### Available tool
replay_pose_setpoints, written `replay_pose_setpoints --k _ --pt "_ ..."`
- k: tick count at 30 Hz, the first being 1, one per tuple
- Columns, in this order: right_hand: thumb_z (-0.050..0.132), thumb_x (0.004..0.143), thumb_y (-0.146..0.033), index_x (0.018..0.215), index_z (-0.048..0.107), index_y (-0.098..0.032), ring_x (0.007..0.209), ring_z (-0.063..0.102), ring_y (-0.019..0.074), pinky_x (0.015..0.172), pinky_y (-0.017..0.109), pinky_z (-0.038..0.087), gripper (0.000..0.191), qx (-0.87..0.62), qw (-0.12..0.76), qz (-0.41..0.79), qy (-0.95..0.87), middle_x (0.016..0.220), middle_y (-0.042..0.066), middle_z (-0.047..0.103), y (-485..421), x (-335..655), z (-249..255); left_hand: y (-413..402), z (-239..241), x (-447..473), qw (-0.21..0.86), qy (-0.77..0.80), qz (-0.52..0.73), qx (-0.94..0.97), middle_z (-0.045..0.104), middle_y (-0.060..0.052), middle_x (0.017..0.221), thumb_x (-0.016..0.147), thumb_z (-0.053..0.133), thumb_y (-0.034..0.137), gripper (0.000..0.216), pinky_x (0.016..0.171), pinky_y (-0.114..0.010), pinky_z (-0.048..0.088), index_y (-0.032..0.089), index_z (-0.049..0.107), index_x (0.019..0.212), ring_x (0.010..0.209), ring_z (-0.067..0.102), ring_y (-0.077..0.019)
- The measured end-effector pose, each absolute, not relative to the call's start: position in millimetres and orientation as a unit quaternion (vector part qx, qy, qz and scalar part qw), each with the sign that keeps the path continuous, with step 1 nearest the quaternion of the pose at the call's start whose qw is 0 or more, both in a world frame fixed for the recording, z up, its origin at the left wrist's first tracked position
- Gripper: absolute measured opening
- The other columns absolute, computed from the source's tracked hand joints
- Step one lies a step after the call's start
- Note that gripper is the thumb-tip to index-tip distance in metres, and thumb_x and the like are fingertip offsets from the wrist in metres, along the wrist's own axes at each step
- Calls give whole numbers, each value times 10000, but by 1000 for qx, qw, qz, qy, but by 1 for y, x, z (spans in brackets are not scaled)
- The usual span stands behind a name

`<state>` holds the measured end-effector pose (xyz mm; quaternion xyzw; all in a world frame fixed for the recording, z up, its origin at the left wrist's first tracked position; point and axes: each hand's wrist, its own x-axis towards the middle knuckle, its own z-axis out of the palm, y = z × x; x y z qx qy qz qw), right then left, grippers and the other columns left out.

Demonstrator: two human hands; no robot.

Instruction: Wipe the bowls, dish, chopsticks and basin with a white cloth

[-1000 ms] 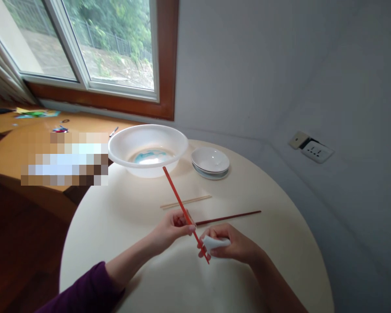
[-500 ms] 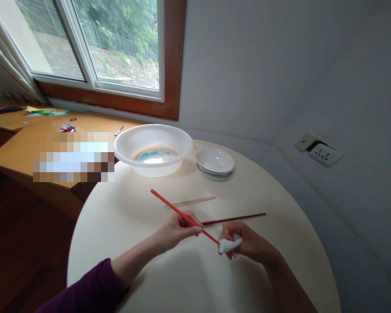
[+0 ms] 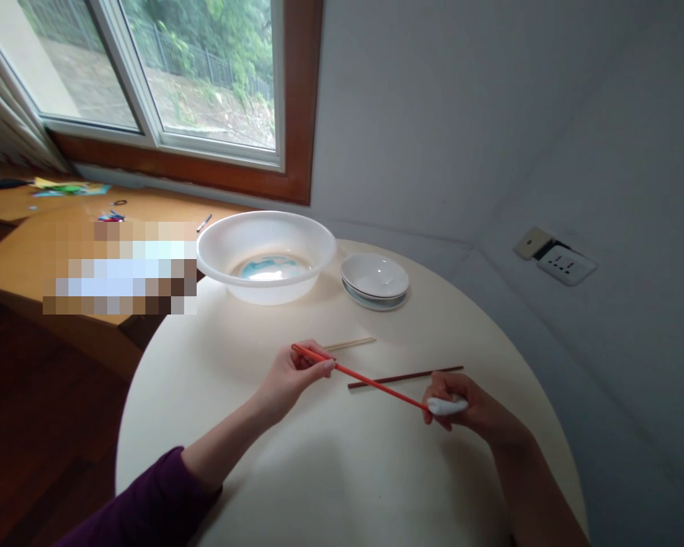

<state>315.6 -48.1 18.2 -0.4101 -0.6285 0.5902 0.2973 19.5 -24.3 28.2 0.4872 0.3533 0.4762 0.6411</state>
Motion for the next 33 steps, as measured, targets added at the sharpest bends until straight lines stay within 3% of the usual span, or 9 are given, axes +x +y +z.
replay_pose_setpoints --k 12,19,33 --pt "707 649 -444 584 349 -208 386 384 68 373 204 257 433 -453 394 552 -579 484 -10 538 -48 319 23 -27 39 18 645 334 514 456 621 -40 616 661 714 354 239 576 -219 394 123 694 720 589 492 -92" --pt "707 611 -513 596 337 -211 387 346 59 371 201 222 479 -489 405 537 -556 483 -21 509 -51 315 29 -27 44 17 645 345 524 437 613 -28 580 613 748 338 238 564 -226 392 122 679 687 575 493 -96" --pt "745 558 -489 588 354 -207 374 328 49 339 189 182 483 -506 422 525 -538 468 -33 485 -50 317 27 -27 43 17 662 322 524 428 641 -58 601 637 727 354 266 582 -250 387 111 708 742 588 493 -113"
